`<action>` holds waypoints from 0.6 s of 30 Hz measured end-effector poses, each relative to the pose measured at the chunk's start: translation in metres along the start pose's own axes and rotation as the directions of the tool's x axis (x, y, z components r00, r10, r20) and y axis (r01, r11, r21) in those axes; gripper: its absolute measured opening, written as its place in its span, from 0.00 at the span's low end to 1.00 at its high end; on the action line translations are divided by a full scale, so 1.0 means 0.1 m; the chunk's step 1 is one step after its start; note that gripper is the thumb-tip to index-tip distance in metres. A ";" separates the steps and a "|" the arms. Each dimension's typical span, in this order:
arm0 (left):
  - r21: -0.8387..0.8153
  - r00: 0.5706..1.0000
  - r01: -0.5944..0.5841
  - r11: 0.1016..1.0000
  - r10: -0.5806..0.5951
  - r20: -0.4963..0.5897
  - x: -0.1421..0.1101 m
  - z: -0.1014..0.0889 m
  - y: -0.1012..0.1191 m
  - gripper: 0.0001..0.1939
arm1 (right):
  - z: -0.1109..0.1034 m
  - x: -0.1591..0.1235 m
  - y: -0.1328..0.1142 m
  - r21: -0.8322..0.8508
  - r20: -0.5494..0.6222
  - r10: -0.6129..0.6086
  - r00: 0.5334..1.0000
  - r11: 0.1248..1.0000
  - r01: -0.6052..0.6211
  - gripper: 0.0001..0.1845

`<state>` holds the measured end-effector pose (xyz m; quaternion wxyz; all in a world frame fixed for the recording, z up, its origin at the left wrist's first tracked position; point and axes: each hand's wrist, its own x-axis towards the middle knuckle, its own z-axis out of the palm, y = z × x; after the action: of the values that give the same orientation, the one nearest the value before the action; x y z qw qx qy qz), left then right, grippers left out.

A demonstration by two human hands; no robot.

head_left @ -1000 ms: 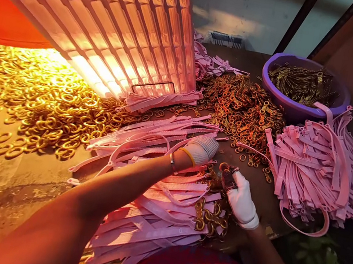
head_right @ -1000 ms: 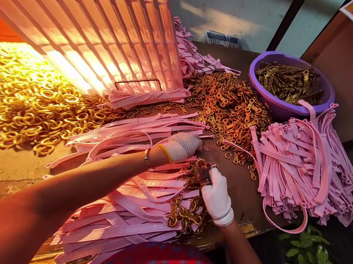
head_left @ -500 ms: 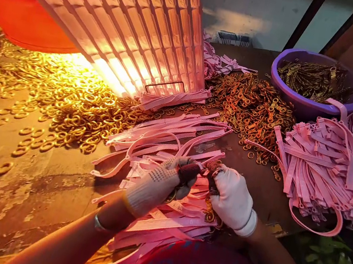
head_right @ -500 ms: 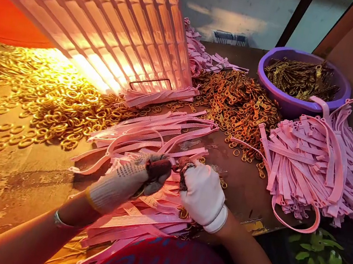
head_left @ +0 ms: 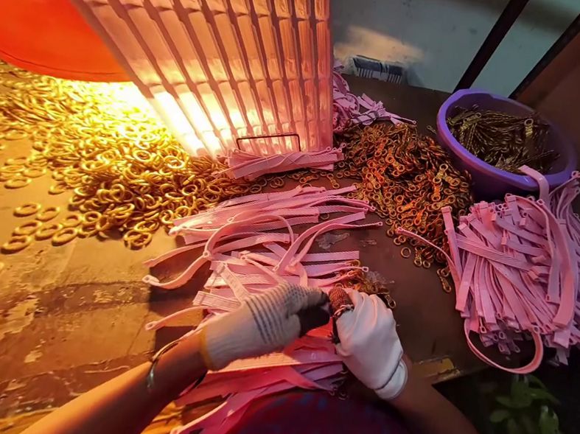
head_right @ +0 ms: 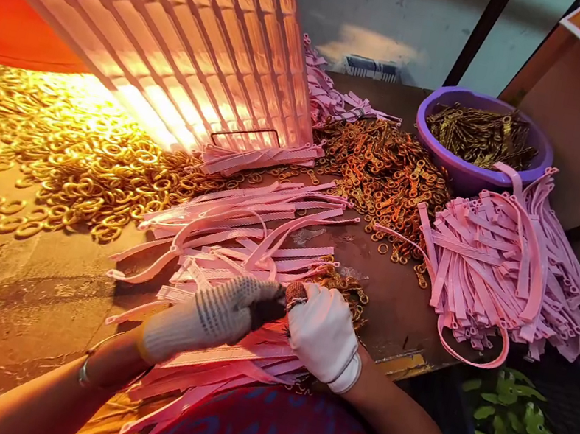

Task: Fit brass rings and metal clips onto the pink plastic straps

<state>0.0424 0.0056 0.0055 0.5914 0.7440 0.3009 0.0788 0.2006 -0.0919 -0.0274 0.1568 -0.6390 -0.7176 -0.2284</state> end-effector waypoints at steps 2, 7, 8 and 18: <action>-0.013 0.998 -0.035 0.999 0.035 -0.050 -0.01 0.05 -0.05 0.03 | -0.05 0.00 0.02 0.042 0.111 -0.013 0.994 0.999 0.009 0.07; -0.079 0.982 0.071 0.994 -0.083 -0.171 -0.09 0.13 -0.06 0.13 | -0.32 0.13 0.13 0.147 0.475 -0.036 0.879 0.988 -0.039 0.09; -0.096 0.975 0.090 0.991 -0.108 -0.196 -0.11 0.14 -0.04 0.13 | -0.36 0.17 0.14 0.164 0.536 -0.048 0.843 0.985 -0.048 0.09; -0.097 0.976 0.077 0.992 -0.095 -0.196 -0.11 0.18 -0.11 0.09 | -0.18 0.20 0.13 0.226 0.632 -0.246 0.735 0.966 0.129 0.07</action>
<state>0.0384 -0.0144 -0.0073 0.5934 0.6915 0.3871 0.1407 0.2099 -0.0833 0.0004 -0.0747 -0.5871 -0.8041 0.0559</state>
